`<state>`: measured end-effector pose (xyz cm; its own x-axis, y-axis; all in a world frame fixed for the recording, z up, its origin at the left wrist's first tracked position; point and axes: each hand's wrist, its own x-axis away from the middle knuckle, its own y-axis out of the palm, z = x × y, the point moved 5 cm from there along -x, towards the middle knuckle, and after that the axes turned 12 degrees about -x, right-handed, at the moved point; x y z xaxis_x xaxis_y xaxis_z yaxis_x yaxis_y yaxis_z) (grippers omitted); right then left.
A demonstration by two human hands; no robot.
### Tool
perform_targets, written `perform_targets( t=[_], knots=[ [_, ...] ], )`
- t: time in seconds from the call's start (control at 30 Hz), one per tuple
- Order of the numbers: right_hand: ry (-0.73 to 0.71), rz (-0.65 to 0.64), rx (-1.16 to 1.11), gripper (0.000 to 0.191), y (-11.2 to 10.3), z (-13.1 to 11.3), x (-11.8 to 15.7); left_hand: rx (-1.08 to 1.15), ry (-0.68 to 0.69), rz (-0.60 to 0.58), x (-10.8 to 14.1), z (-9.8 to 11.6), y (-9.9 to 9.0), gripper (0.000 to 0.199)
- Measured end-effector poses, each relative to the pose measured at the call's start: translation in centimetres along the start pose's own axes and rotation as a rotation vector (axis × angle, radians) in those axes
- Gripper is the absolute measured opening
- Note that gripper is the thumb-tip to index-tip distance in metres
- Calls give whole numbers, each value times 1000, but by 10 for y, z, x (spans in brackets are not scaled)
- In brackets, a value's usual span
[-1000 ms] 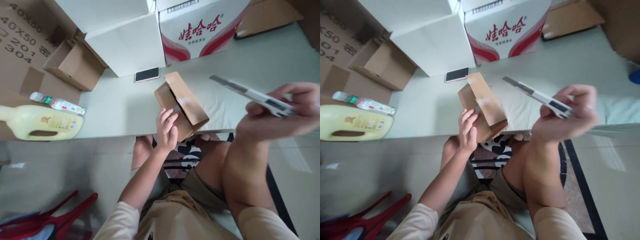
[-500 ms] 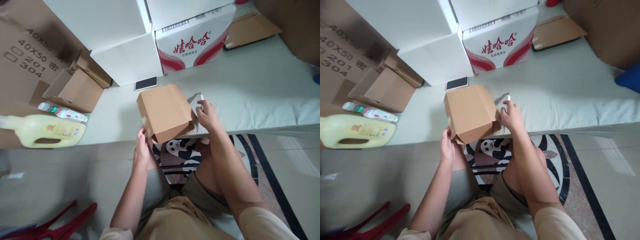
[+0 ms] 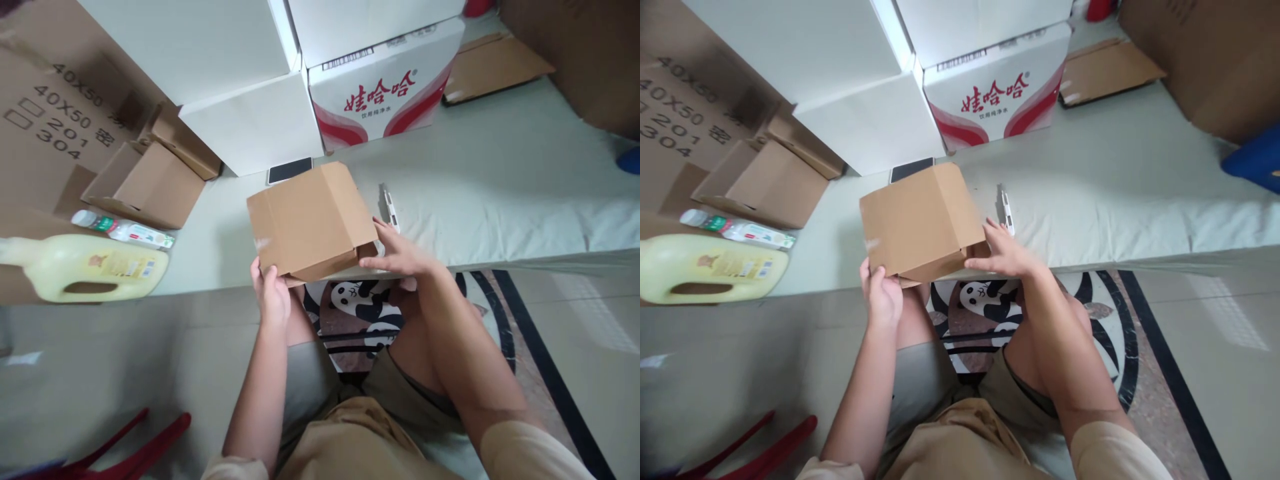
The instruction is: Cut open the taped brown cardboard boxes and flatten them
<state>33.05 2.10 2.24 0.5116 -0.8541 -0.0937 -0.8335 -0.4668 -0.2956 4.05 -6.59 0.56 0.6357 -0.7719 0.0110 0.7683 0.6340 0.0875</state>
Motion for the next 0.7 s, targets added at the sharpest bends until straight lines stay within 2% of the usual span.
perform_targets(
  t=[0.07,0.2,0.3,0.43,0.63,0.7],
  knots=[
    [-35,-14,-112,93,8,-2,-1,38,-20,-13,-4,0,-2,54],
    [-75,56,-284,68,16,-11,-6,8,21,-51,-6,0,0,58],
    [-11,215,-291,68,12,-12,-7,-62,18,-26,-6,-2,1,64],
    [98,441,-224,47,2,-10,-2,-108,-118,72,-8,-8,-6,62],
    [68,574,-402,56,-5,-15,1,-110,-149,50,-15,-2,-8,41],
    [25,585,-457,56,-8,-19,4,-132,-158,2,-11,0,-9,36]
  ],
)
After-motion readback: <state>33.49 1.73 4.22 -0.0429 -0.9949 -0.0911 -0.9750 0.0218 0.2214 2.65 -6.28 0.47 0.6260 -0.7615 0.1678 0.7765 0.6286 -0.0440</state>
